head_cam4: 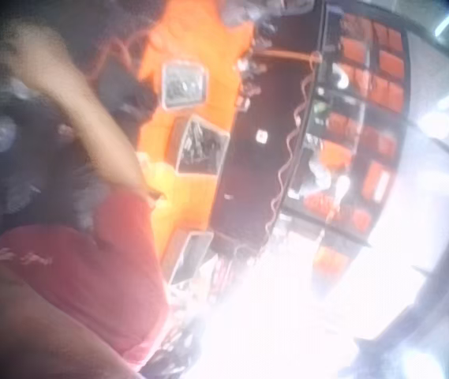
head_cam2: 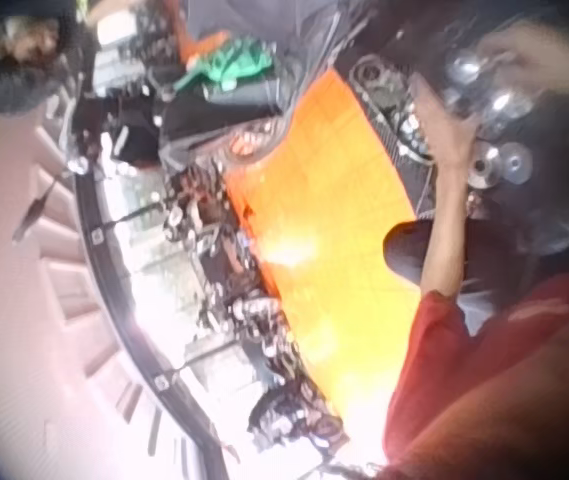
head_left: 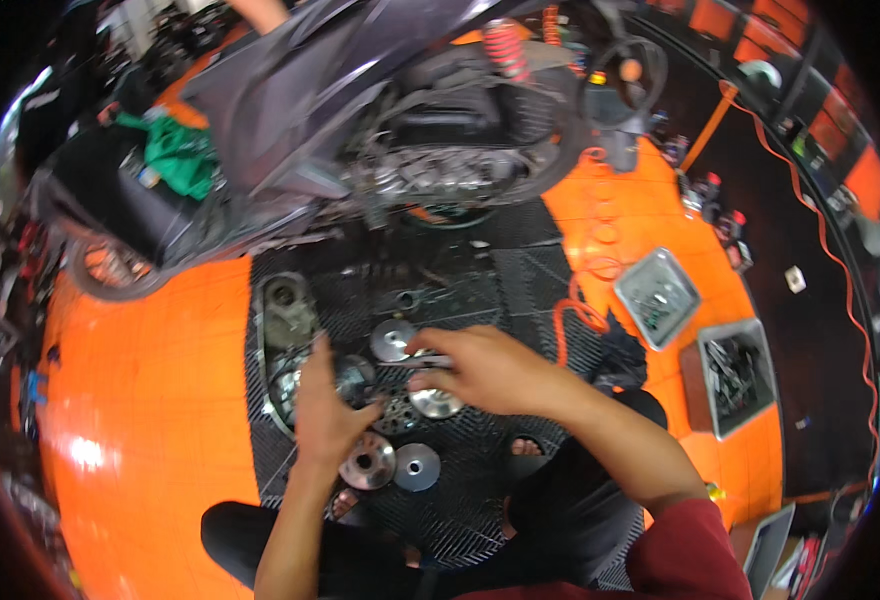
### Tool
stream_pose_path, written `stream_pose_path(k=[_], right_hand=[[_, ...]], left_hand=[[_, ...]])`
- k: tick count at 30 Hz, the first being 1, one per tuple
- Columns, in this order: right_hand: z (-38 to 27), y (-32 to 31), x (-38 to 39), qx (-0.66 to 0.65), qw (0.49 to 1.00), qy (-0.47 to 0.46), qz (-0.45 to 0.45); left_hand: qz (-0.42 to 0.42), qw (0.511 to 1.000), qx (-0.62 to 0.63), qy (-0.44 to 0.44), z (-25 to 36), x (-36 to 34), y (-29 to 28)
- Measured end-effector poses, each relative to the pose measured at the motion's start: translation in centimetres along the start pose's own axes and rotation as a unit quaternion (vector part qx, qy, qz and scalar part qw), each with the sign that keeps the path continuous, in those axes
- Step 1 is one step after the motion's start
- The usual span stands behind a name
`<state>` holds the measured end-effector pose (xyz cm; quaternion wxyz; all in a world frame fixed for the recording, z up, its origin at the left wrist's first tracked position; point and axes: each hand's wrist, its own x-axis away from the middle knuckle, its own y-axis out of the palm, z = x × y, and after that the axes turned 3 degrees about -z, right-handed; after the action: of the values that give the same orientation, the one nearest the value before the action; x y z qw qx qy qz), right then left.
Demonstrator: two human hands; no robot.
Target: The person cleans and assembles mechanical engine parts by hand, using a tool to manipulate small components on a mat.
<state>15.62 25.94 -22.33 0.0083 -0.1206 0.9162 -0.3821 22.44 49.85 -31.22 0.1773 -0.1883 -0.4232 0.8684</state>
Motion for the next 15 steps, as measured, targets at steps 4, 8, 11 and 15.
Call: stream_pose_path(k=[4, 8, 11, 15], right_hand=[[0.5, 1.6, 0.5, -0.006, 0.999, -0.043, -0.006], [1.2, 2.4, 0.8, 0.012, 0.998, -0.039, -0.049], [0.7, 2.9, 0.1, 0.029, 0.999, -0.021, 0.016], [0.8, 3.6, 0.1, -0.035, 0.994, -0.078, -0.066]], left_hand=[[-0.075, 0.993, 0.008, 0.086, -0.5, 0.2, 0.7], [-0.090, 0.985, 0.019, 0.145, -0.1, 0.2, 1.9], [-0.060, 0.972, 0.222, -0.041, -1.6, -0.1, 2.9], [0.117, 0.661, 0.661, -0.336, -7.8, -0.8, 2.6]])
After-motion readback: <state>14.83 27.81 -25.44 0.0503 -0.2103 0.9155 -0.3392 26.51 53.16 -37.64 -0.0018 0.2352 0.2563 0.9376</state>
